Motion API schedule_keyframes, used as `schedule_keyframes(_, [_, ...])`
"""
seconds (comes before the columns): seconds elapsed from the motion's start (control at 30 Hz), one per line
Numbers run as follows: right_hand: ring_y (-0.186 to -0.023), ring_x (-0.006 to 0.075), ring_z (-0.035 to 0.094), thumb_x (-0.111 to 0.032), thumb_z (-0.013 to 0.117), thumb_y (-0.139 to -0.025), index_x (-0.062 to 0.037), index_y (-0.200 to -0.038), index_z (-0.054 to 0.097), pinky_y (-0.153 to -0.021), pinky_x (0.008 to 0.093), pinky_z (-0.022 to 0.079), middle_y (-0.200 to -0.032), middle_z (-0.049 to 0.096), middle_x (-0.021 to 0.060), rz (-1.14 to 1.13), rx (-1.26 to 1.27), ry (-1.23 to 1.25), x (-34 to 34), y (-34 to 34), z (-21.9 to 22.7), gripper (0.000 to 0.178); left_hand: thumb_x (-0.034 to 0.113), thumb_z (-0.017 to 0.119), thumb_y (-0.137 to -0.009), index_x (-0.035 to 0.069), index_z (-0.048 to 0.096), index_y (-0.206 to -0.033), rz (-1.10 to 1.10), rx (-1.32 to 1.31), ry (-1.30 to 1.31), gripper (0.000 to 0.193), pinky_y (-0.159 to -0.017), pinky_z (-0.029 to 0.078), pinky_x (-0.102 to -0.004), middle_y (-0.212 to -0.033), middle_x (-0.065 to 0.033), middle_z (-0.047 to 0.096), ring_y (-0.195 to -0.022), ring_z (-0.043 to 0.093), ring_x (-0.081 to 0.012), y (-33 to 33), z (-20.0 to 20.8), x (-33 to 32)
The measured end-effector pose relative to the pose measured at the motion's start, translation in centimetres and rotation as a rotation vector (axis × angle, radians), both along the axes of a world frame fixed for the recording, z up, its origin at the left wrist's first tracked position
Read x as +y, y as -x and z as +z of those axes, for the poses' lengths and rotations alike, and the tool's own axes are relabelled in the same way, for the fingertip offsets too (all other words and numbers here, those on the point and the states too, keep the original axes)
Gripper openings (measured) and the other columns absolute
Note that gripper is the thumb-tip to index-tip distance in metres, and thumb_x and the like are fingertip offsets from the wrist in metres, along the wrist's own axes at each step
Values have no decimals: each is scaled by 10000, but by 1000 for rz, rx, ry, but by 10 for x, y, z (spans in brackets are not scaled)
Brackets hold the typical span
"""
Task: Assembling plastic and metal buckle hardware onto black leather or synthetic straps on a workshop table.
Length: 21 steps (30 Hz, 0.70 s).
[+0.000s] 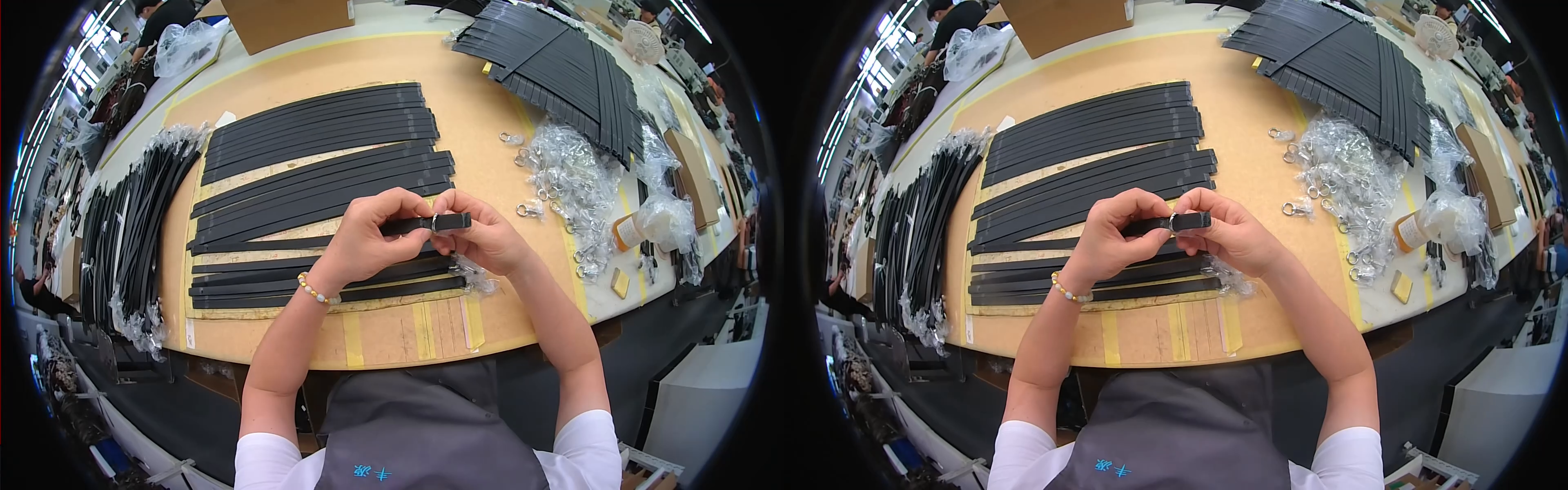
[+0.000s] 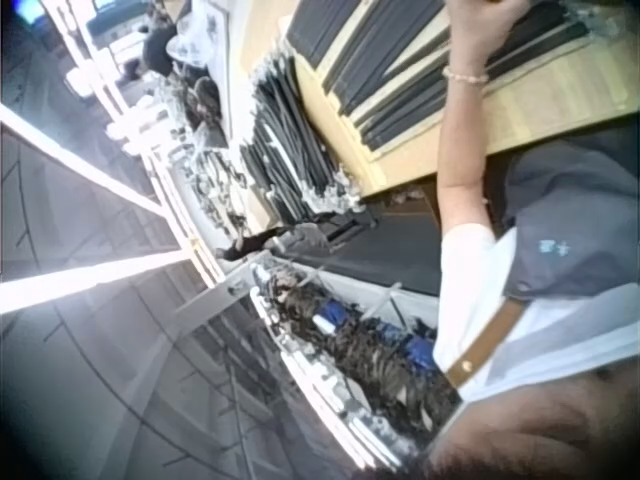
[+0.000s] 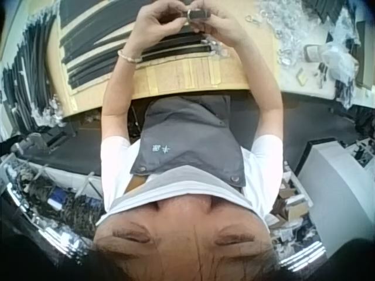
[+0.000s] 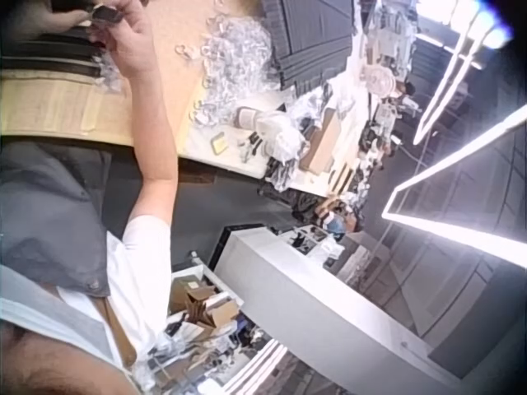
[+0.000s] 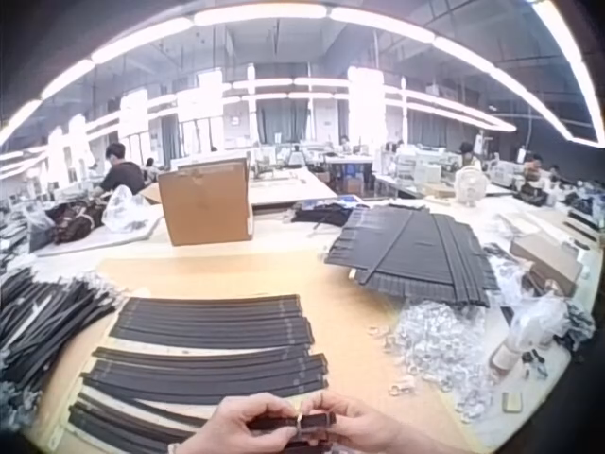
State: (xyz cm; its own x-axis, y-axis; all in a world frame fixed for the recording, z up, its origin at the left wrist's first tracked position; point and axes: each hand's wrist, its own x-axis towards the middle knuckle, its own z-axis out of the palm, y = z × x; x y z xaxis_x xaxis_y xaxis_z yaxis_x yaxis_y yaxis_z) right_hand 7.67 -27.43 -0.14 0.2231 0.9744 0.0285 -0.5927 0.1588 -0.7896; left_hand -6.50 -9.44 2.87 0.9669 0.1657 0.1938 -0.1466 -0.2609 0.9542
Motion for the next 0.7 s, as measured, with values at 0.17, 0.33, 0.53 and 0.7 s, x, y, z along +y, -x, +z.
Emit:
schedule_keyframes(0.17, [-1222, 176, 585, -177, 613, -1040, -73, -1224, 564, -1033, 358, 489, -1304, 621, 104, -137, -208, -156, 3, -2, -2, 217, 1, 776, -829, 9, 683, -1017, 96, -148, -85, 211, -723, 528, -204, -892, -4, 703, -807, 634, -48, 0, 9, -10])
schedule_keyframes(0.33, [-1166, 182, 629, -136, 679, -995, -63, -1212, 607, -1025, 369, 503, -1255, 663, 106, 21, 34, -158, -8, -10, -10, 240, -19, 777, -793, 19, 708, -956, 84, -154, -124, 180, -623, 521, -196, -866, -9, 720, -754, 637, -39, 4, 18, -13])
schedule_keyframes(0.53, [-1015, 132, 660, -124, 709, -976, -42, -1165, 625, -924, 295, 539, -1100, 681, 61, 43, -49, -145, -8, -9, -7, 222, 17, 778, -776, 55, 733, -974, 86, -218, -229, 206, -589, 548, -244, -828, -38, 707, -710, 683, -113, 5, 15, -20])
schedule_keyframes(0.7, [-871, 72, 639, -124, 739, -941, -29, -1096, 638, -792, 254, 535, -966, 672, 20, -29, -204, 47, -12, 1, 20, 207, 72, 792, -751, 93, 735, -948, 120, -328, -513, 206, -518, 513, -302, -764, -44, 659, -627, 652, -177, 7, 8, -21])
